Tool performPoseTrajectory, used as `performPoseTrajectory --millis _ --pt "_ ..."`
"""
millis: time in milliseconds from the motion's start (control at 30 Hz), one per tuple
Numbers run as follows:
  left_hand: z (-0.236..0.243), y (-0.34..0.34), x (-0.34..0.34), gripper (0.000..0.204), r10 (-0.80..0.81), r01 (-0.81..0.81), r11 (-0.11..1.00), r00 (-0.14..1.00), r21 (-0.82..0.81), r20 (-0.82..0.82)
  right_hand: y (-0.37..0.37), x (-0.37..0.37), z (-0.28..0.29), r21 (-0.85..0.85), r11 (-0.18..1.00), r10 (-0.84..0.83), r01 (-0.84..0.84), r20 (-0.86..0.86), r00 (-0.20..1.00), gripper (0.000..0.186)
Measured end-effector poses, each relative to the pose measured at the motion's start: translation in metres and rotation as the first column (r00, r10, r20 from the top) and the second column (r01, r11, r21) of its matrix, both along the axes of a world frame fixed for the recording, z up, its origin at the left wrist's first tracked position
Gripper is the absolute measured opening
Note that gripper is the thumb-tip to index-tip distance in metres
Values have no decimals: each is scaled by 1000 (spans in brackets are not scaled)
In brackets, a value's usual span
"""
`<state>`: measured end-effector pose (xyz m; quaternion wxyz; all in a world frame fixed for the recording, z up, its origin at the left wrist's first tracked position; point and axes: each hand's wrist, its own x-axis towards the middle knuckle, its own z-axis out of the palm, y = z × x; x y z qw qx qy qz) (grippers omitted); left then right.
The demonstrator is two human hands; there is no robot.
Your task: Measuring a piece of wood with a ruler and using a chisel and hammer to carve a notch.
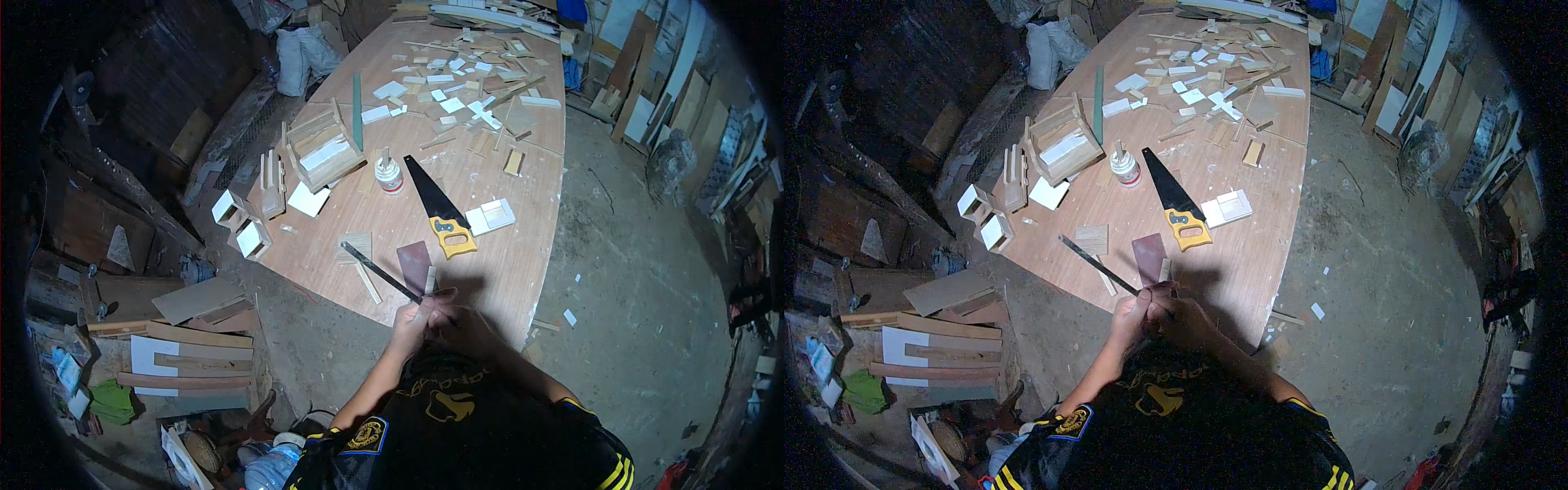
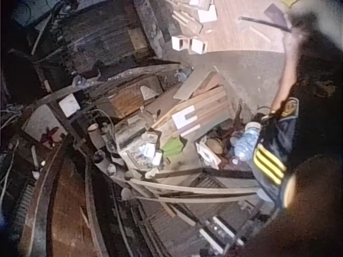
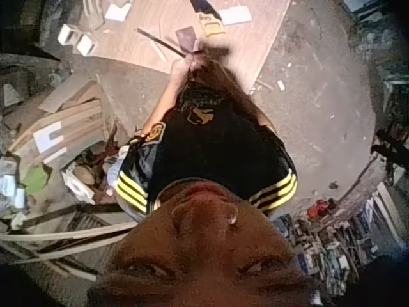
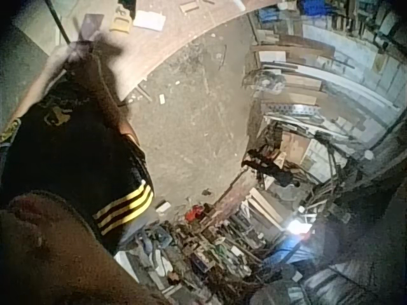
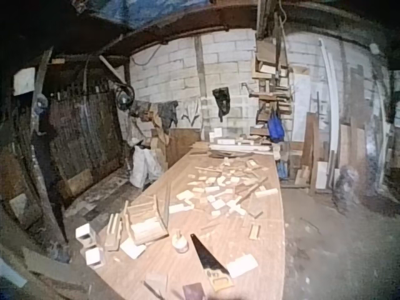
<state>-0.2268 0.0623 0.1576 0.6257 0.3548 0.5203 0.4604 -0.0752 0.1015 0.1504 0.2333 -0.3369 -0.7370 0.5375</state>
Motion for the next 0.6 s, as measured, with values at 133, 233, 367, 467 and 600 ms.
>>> performPoseTrajectory --millis 133,233,367,467,600 --pt "-8 2 1 46 -11 10 1000 999 23 47 -1 -1 -5 -18 1000 -3 3 18 1000 18" --pt "-18 7 0 48 -35 30 998 996 57 87 -5 -3 3 -99 991 -90 94 45 995 19" --pt "-113 3 -33 54 -52 44 984 998 171 46 -2 -8 5 -91 989 -115 113 -16 993 21" --pt "-79 26 -35 45 225 -215 970 971 -111 86 -1 -3 -5 -254 955 -174 155 -55 983 24" --pt "-148 42 -90 32 396 -393 896 918 -206 -29 2 -4 -9 -170 974 -142 147 45 989 29"
